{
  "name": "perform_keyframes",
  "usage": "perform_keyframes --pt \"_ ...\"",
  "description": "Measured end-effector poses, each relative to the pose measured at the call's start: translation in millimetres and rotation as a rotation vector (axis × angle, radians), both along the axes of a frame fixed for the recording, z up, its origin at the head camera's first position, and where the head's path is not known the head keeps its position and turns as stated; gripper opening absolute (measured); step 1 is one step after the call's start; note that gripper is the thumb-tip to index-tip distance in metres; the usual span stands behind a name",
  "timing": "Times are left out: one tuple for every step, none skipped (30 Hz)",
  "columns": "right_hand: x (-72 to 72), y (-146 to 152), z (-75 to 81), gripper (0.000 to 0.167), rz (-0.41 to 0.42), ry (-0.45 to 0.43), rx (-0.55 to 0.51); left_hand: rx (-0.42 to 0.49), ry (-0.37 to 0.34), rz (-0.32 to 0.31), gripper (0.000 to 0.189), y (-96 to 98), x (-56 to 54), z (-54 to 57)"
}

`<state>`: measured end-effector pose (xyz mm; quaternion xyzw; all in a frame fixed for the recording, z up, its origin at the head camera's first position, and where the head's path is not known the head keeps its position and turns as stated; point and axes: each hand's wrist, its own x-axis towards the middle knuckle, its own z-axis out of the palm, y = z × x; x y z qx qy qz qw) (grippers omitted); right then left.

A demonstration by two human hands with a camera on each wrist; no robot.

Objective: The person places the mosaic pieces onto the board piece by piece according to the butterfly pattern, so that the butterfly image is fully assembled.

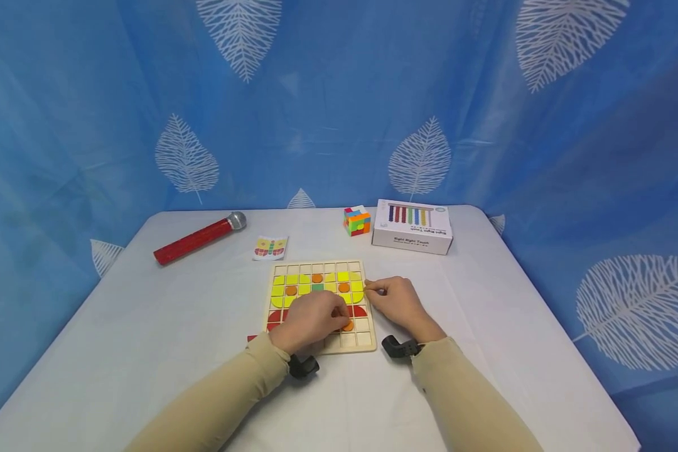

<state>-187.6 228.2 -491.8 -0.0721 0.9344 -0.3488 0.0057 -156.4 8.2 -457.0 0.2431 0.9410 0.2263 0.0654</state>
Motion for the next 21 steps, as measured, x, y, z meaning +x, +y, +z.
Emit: perform_keyframes --pt "0.1 0 -0.1 0.028 0.001 -0.004 0.001 0.008 0.003 0.006 0.008 -2.8 0.9 0.9" --pt "0.3 0 0.1 0.029 -0.002 -0.011 -0.001 0.016 0.007 0.017 0.007 -6.8 1.7 2.6" --pt "0.8 0 0.5 0.029 -0.003 -0.016 0.001 0.025 0.01 0.033 0.007 -12.5 2.4 4.5" --pt "1.2 -1 0.9 0.029 -0.005 -0.021 0.003 0.034 0.015 0.056 0.007 -19.7 3.2 7.1" --pt "1.8 -1 1.5 0.029 -0.007 -0.026 0.006 0.046 0.011 0.085 0.008 -28.6 3.9 9.6" --pt "2.5 -1 2.3 0.029 -0.011 -0.029 0.008 0.057 0.011 0.114 0.009 -39.3 4.4 11.8" --pt "3.1 -1 3.1 0.029 -0.015 -0.03 0.012 0.064 0.009 0.148 0.011 -51.6 4.7 14.1" --pt "3.7 -1 3.9 0.029 -0.018 -0.029 0.015 0.074 0.001 0.181 0.011 -65.0 5.2 15.3" --pt "4.3 -1 4.7 0.029 -0.021 -0.029 0.018 0.083 -0.015 0.21 0.012 -79.4 6.2 15.7" --pt "4.9 -2 5.4 0.029 -0.022 -0.028 0.021 0.091 -0.033 0.238 0.012 -94.1 7.3 14.9" --pt "5.2 -2 5.9 0.029 -0.023 -0.027 0.023 0.098 -0.051 0.263 0.013 -108.8 8.7 12.8" --pt "5.4 -2 6.2 0.028 -0.022 -0.024 0.024 0.104 -0.068 0.281 0.014 -123.0 10.4 10.0" --pt "5.3 -2 6.2 0.028 -0.019 -0.022 0.023 0.117 -0.092 0.304 0.015 -136.0 12.5 6.1" --pt "5.1 -2 6.1 0.029 -0.015 -0.021 0.021 0.132 -0.116 0.317 0.016 -147.5 15.1 2.0" --pt "4.9 -2 5.9 0.029 -0.012 -0.021 0.02 0.14 -0.137 0.326 0.018 -157.2 17.3 -2.3" --pt "4.6 -2 5.5 0.029 -0.011 -0.02 0.019 0.147 -0.153 0.326 0.021 -164.8 19.0 -7.0" --pt "4.3 -2 5.2 0.029 -0.013 -0.017 0.019 0.15 -0.166 0.318 0.023 -170.4 20.6 -11.4" --pt "3.9 -2 4.8 0.029 -0.016 -0.016 0.02 0.153 -0.176 0.297 0.026 -174.1 21.8 -15.4" --pt "3.5 -3 4.4 0.029 -0.018 -0.016 0.021 0.156 -0.184 0.278 0.027 -177.0 23.0 -19.0" --pt "3.2 -3 3.9 0.029 -0.021 -0.018 0.024 0.152 -0.188 0.252 0.027 -178.7 24.1 -21.8" --pt "2.9 -4 3.4 0.029 -0.024 -0.02 0.027 0.149 -0.189 0.227 0.027 -179.6 24.7 -24.3"
